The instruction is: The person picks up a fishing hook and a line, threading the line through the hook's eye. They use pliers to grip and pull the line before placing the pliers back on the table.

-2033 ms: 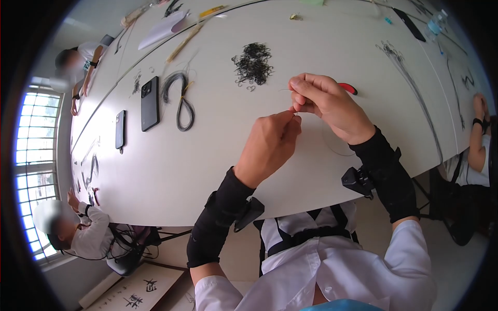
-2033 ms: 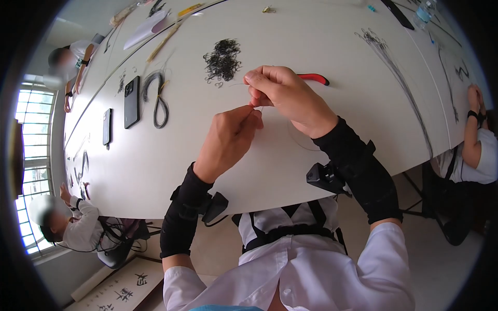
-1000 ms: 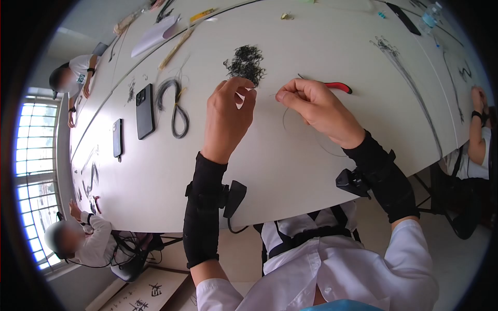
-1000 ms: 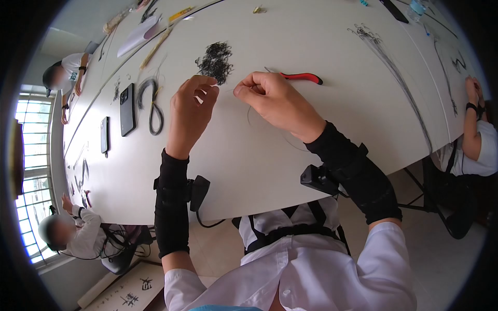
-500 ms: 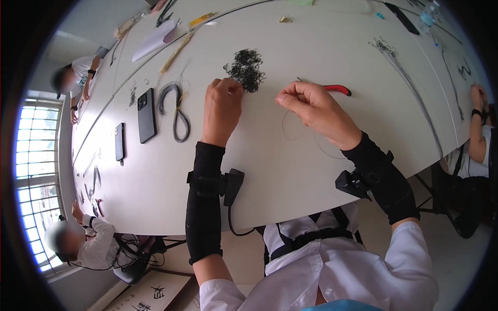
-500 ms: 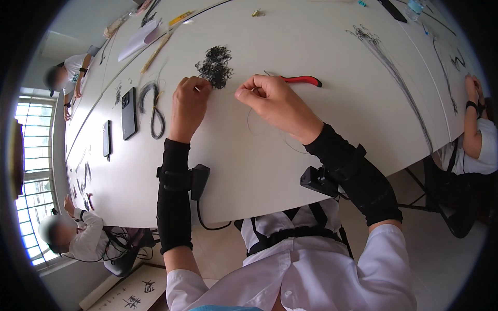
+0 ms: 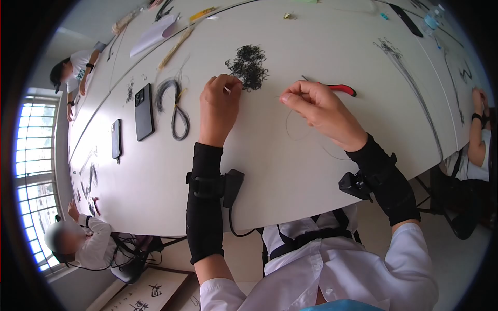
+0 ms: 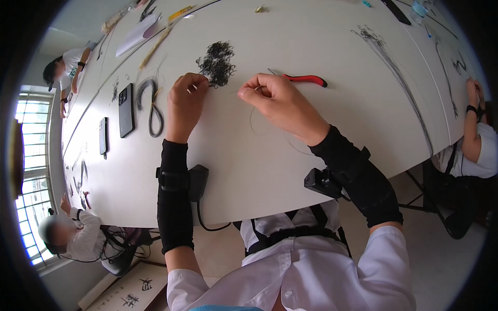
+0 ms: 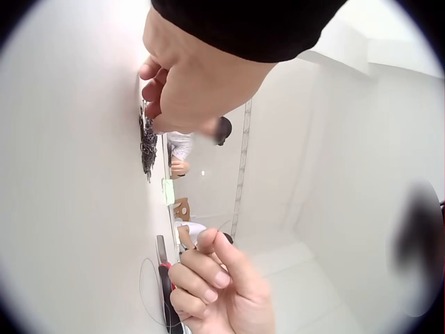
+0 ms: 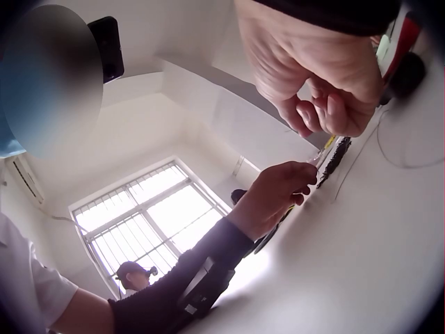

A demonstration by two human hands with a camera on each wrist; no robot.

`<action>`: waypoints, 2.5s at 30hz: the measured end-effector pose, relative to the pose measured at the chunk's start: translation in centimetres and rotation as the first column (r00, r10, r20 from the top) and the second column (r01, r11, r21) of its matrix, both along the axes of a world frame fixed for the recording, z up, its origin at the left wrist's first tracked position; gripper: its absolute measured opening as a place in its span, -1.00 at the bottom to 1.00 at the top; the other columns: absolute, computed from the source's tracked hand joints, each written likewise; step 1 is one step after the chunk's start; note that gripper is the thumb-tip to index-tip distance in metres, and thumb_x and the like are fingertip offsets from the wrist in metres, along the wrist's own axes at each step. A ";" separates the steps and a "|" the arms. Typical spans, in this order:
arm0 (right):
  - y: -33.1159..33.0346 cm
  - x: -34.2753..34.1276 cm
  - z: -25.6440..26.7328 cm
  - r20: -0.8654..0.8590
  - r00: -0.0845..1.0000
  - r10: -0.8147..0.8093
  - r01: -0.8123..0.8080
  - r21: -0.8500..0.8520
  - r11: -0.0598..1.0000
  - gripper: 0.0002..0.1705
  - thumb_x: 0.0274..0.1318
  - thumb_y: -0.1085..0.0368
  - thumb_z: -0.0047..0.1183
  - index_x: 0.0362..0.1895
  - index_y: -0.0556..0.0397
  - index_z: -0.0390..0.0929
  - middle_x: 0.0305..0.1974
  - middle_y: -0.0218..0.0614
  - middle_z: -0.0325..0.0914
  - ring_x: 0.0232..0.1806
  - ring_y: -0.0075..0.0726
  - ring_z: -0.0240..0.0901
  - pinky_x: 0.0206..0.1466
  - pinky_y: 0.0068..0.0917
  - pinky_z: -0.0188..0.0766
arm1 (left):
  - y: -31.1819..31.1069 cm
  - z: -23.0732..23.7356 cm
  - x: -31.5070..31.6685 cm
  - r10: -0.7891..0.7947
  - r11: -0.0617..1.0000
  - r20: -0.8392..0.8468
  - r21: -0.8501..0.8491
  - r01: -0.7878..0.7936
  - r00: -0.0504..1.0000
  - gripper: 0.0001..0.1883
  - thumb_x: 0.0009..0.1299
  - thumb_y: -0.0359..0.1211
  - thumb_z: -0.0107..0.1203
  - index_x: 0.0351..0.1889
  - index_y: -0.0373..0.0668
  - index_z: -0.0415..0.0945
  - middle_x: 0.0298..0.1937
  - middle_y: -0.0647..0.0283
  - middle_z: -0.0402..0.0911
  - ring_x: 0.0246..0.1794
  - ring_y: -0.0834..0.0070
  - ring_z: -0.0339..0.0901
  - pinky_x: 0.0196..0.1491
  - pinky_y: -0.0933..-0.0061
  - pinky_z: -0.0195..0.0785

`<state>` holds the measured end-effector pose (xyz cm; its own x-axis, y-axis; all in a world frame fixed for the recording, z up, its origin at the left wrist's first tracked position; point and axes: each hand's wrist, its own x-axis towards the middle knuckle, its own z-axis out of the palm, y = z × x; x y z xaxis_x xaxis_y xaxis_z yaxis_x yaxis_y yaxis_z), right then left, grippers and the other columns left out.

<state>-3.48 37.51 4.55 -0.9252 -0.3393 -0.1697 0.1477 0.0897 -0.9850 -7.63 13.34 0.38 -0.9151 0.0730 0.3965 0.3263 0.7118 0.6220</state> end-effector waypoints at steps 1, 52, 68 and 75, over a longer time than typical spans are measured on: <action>0.0 0.0 -0.1 -0.006 1.000 -0.002 0.002 0.002 1.000 -0.72 0.41 0.16 0.13 -0.17 0.16 0.60 -0.50 -0.65 0.33 -0.49 -0.77 0.11 -0.44 -0.64 0.07 | 0.0 0.3 0.1 0.010 1.000 0.010 0.026 -0.011 1.000 -0.92 0.40 -0.45 0.24 -0.21 -0.24 0.68 -0.29 0.23 0.68 -0.38 0.49 0.55 -0.22 0.44 0.44; -1.4 0.0 -2.6 -0.316 0.927 -0.203 0.218 0.014 0.976 -0.74 0.36 0.22 0.15 -0.24 0.20 0.62 -0.59 -0.53 0.38 -0.54 -0.68 0.21 -0.46 -0.58 0.21 | 6.8 2.4 5.9 -0.241 0.749 0.281 0.663 -0.006 0.929 -0.82 0.52 -0.46 0.20 -0.05 -0.42 0.61 -0.20 0.12 0.74 -0.25 0.44 0.73 -0.16 0.42 0.65; -1.0 0.3 -0.9 -0.217 0.968 -0.127 0.129 -0.007 0.992 -0.69 0.40 0.17 0.14 -0.15 0.20 0.72 -0.54 -0.55 0.46 -0.48 -0.69 0.21 -0.40 -0.60 0.19 | 5.5 2.4 5.3 -0.408 0.397 0.360 0.897 -0.193 0.839 -0.82 0.50 -0.37 0.25 -0.07 -0.30 0.70 -0.20 0.26 0.68 -0.34 0.63 0.54 -0.37 0.51 0.45; -1.0 0.4 -0.5 -0.117 0.990 -0.073 0.071 -0.018 0.997 -0.70 0.41 0.19 0.13 -0.14 0.20 0.70 -0.53 -0.57 0.48 -0.48 -0.74 0.26 -0.41 -0.64 0.22 | 5.1 2.3 5.2 -0.485 0.364 0.363 0.911 -0.194 0.796 -0.83 0.55 -0.33 0.20 -0.07 -0.23 0.66 -0.32 0.39 0.58 -0.41 0.71 0.44 -0.41 0.60 0.30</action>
<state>-3.07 36.55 4.05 -0.9605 -0.2729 -0.0538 0.0363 0.0689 -0.9970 -2.42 18.40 2.68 -0.9698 0.1553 -0.1881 -0.2354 -0.3933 0.8887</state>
